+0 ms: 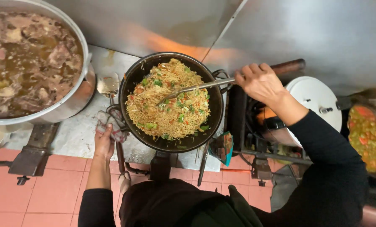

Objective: Stir-frying noodles with vegetables in a large wok on a gas stove.

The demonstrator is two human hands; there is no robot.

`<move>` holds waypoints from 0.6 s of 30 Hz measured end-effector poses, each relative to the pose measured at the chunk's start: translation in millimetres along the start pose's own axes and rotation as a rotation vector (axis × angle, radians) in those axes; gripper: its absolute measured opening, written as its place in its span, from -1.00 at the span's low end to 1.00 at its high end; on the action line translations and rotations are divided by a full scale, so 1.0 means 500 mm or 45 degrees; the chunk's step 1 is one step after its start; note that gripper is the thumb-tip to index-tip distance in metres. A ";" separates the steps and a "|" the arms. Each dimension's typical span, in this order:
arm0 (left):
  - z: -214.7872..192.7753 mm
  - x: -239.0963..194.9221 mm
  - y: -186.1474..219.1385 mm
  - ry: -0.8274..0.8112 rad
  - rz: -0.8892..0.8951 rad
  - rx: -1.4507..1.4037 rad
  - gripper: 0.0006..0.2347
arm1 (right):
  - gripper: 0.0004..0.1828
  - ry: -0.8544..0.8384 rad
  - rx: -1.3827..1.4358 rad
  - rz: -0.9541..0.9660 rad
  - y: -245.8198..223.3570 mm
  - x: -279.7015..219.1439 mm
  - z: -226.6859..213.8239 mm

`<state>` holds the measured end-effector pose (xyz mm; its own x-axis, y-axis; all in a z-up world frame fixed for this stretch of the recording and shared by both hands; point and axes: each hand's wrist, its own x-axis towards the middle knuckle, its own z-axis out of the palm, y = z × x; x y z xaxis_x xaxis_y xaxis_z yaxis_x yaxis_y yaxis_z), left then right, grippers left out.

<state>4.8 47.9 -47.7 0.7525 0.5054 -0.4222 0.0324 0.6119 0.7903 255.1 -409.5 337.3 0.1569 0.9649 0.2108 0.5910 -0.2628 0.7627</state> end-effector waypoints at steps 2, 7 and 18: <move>0.017 -0.009 0.020 -0.023 -0.010 0.009 -0.71 | -0.83 -0.123 -0.063 0.119 -0.014 -0.037 -0.048; -0.012 0.017 -0.013 -0.023 -0.053 -0.039 -0.73 | -0.84 -0.627 -0.413 0.432 -0.127 -0.045 -0.056; 0.038 -0.027 0.037 -0.009 -0.140 -0.082 -0.74 | -0.52 -1.933 0.891 1.090 -0.302 -0.110 0.085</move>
<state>7.8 40.8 -19.0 0.7516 0.4289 -0.5011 0.0727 0.7012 0.7093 190.6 -422.5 184.7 0.7904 -0.1237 -0.6000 0.0957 -0.9424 0.3204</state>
